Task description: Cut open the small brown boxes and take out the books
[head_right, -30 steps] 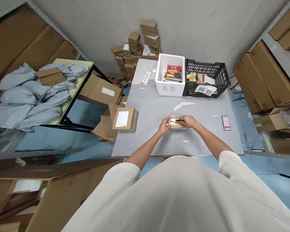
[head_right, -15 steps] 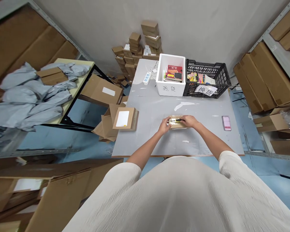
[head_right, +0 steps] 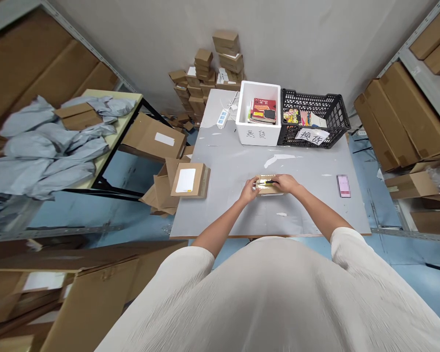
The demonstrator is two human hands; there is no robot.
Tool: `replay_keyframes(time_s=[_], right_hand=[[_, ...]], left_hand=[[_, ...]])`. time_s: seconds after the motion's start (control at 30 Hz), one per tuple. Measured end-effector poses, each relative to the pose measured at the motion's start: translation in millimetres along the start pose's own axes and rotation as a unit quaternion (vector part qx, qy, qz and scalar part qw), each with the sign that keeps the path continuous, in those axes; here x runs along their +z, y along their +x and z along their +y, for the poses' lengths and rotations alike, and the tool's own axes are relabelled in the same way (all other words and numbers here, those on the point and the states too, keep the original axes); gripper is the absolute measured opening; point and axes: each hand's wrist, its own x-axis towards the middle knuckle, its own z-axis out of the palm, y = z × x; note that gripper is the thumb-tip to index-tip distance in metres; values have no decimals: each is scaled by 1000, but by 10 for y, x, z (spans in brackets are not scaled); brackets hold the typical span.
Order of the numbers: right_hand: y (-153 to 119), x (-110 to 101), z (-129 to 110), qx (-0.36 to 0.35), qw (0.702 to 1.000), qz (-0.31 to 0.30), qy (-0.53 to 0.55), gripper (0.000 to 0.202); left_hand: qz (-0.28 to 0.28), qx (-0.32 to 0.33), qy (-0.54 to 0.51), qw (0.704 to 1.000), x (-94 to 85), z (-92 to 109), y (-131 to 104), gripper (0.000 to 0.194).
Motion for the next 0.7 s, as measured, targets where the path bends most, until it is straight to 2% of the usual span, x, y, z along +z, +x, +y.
replay_keyframes(time_s=[0.43, 0.7], right_hand=[[59, -243, -122, 17, 998, -57, -29, 36], [58, -272, -150, 20, 997, -60, -37, 38]], left_hand=[[-14, -4, 56, 998, -64, 68, -15, 66], [-24, 1, 127, 992, -152, 184, -39, 64]])
